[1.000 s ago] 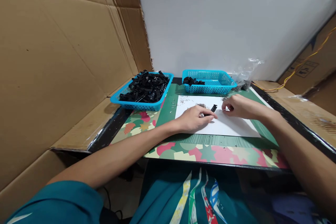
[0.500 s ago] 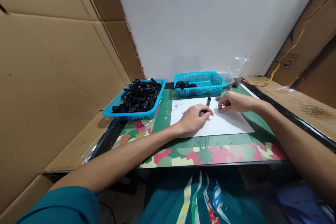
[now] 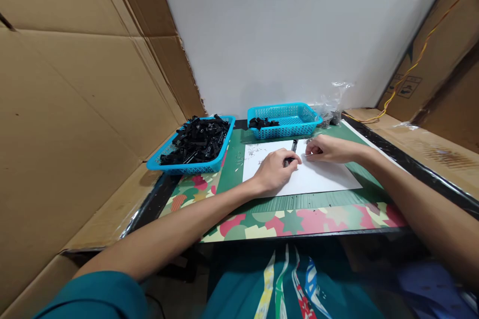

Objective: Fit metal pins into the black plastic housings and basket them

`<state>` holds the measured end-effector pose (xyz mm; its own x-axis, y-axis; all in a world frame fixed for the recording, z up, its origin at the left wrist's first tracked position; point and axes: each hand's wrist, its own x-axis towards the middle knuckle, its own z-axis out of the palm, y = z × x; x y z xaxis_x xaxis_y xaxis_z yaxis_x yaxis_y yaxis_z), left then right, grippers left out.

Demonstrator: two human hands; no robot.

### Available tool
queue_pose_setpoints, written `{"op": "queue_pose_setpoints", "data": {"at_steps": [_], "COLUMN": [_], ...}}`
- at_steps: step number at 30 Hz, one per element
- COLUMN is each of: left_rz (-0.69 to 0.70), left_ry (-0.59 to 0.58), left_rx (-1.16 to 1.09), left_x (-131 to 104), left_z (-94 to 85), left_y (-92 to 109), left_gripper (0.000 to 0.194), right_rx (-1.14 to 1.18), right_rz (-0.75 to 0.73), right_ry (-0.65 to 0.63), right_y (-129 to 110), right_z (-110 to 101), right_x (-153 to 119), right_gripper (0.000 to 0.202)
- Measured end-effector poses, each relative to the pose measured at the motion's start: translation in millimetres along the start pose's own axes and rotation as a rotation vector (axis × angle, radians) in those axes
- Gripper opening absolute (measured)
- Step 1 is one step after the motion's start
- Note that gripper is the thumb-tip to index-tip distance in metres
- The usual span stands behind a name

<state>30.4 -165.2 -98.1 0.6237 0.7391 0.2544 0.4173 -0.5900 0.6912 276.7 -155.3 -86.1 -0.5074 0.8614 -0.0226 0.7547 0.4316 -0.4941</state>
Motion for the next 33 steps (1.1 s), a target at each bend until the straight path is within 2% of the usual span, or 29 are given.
{"op": "queue_pose_setpoints", "data": {"at_steps": [8, 13, 18, 21, 26, 30, 33], "left_rz": [0.027, 0.079, 0.095, 0.062, -0.156, -0.225, -0.263], "left_ry": [0.031, 0.078, 0.079, 0.067, 0.02, 0.002, 0.043], "left_rx": [-0.041, -0.092, -0.252, -0.437, -0.774, -0.877, -0.887], "left_x": [-5.1, -4.6, -2.7, -2.0, -3.6, -3.2, -2.9], "left_z": [-2.2, -1.9, -1.7, -1.8, -1.6, -3.8, -5.9], "left_y": [-2.2, -7.5, -10.5, -9.3, -4.9, -2.2, -2.1], "left_gripper": [0.023, 0.022, 0.031, 0.037, 0.045, 0.041, 0.035], "right_rx": [0.251, 0.502, 0.576, 0.585, 0.629, 0.644, 0.57], "right_rz": [-0.046, -0.065, -0.118, -0.13, -0.177, -0.143, -0.084], "right_ry": [0.019, -0.05, -0.049, 0.04, 0.272, 0.422, 0.459], "right_y": [3.9, -15.5, -32.1, -36.0, -41.2, -48.1, -50.5], "right_z": [-4.8, -6.0, 0.5, 6.6, 17.2, 18.9, 19.0], "right_x": [-3.5, -6.5, -4.9, -1.9, 2.1, 1.3, 0.9], "right_gripper": [0.035, 0.042, 0.044, 0.041, 0.038, 0.04, 0.042]}}
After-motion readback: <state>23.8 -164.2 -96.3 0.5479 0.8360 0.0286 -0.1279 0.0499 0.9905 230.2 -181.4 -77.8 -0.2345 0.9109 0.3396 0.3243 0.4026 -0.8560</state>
